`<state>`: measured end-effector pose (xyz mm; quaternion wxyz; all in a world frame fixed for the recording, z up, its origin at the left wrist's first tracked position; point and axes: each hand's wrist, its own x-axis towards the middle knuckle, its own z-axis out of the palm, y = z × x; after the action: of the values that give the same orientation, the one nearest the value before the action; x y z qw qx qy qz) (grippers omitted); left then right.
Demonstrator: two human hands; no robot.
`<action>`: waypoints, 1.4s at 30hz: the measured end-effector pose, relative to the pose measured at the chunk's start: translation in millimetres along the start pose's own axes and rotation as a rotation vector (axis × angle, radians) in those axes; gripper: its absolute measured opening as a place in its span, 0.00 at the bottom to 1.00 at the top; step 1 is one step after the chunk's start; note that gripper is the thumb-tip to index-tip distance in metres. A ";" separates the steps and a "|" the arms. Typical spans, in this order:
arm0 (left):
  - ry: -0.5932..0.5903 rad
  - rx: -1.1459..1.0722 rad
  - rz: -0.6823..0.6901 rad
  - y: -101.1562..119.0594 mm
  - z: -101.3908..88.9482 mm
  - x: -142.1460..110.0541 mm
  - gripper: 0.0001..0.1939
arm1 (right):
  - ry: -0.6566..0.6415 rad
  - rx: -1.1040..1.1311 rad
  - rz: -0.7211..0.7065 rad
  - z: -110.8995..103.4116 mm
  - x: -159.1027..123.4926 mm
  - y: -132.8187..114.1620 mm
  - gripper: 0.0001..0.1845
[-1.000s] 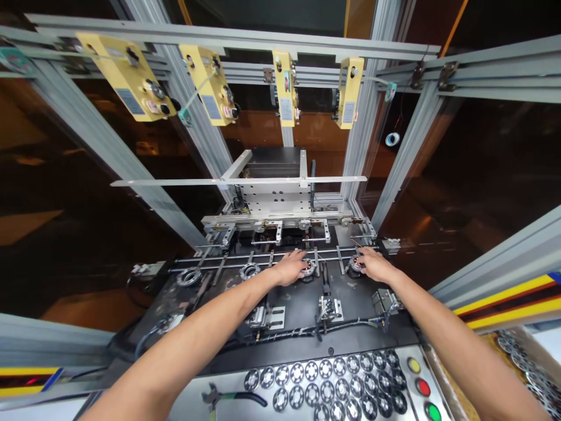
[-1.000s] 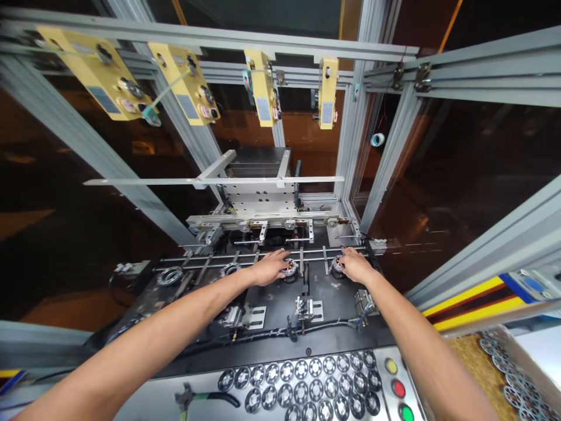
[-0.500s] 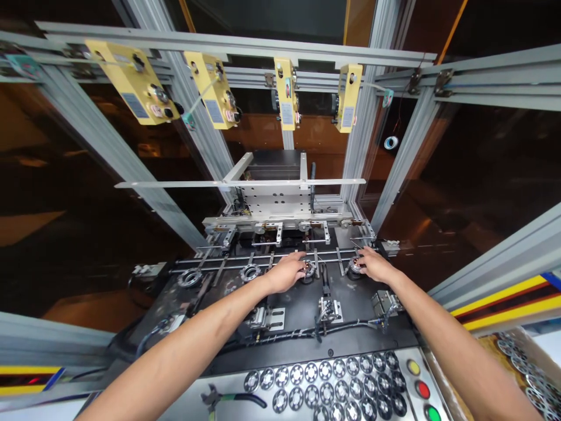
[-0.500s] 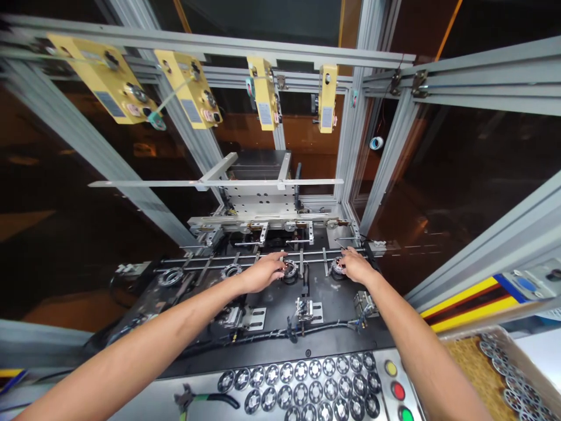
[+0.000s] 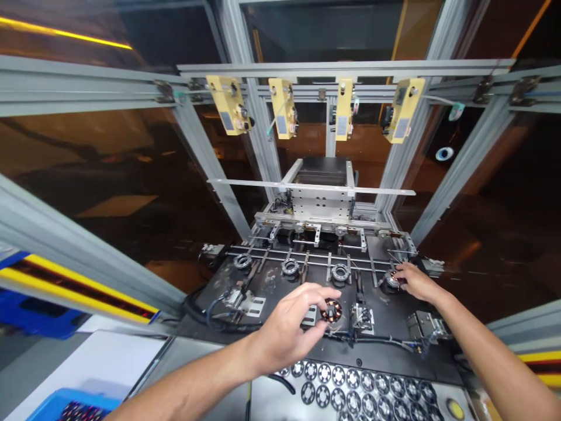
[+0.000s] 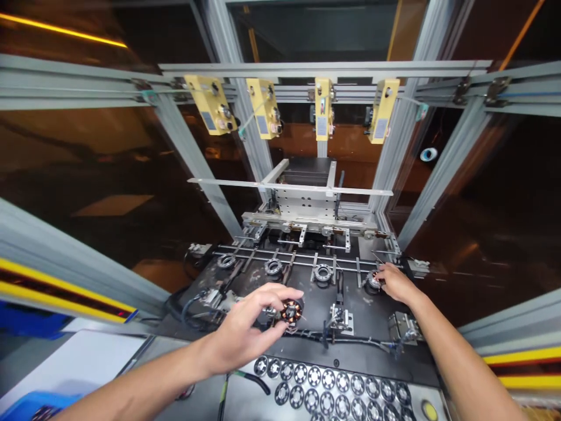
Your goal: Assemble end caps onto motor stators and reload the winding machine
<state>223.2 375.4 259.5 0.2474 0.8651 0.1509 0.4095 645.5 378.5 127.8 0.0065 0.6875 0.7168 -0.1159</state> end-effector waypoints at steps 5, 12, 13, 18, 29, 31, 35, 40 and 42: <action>0.038 -0.038 0.033 13.3 -17.6 -8.1 0.23 | 0.038 0.000 0.025 -1.4 2.8 -1.5 0.09; 0.132 -0.010 0.035 24.5 -36.0 -24.3 0.27 | 0.156 0.105 0.028 -14.1 1.2 -4.5 0.11; 0.159 0.011 0.001 25.5 -41.5 -33.5 0.28 | 0.187 0.130 0.021 -19.8 -2.9 -5.5 0.13; 0.289 0.135 -0.603 12.6 -71.7 -145.5 0.26 | 0.372 0.262 -0.108 -40.6 -42.8 -71.4 0.20; 0.360 0.404 -1.115 -42.2 -58.3 -360.2 0.18 | 0.306 0.371 -0.732 151.8 -68.1 -462.0 0.08; 0.368 0.422 -1.100 -52.9 -55.9 -363.7 0.17 | 0.309 0.326 -0.758 172.3 -54.3 -487.2 0.09; 0.401 0.446 -1.066 -62.8 -51.8 -374.3 0.18 | 0.298 0.239 -0.766 176.6 -45.9 -499.3 0.09; 0.463 0.535 -0.985 -42.2 -38.6 -378.4 0.27 | 0.311 0.167 -0.656 142.7 -69.0 -426.5 0.10; 0.430 0.628 -0.903 -35.3 -29.9 -373.6 0.33 | 0.338 0.137 -0.564 129.5 -83.9 -380.6 0.10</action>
<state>-33.5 240.7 19.3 0.0932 0.6445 0.6651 0.3655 254.9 262.7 75.8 -0.1909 0.4705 0.8603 -0.0454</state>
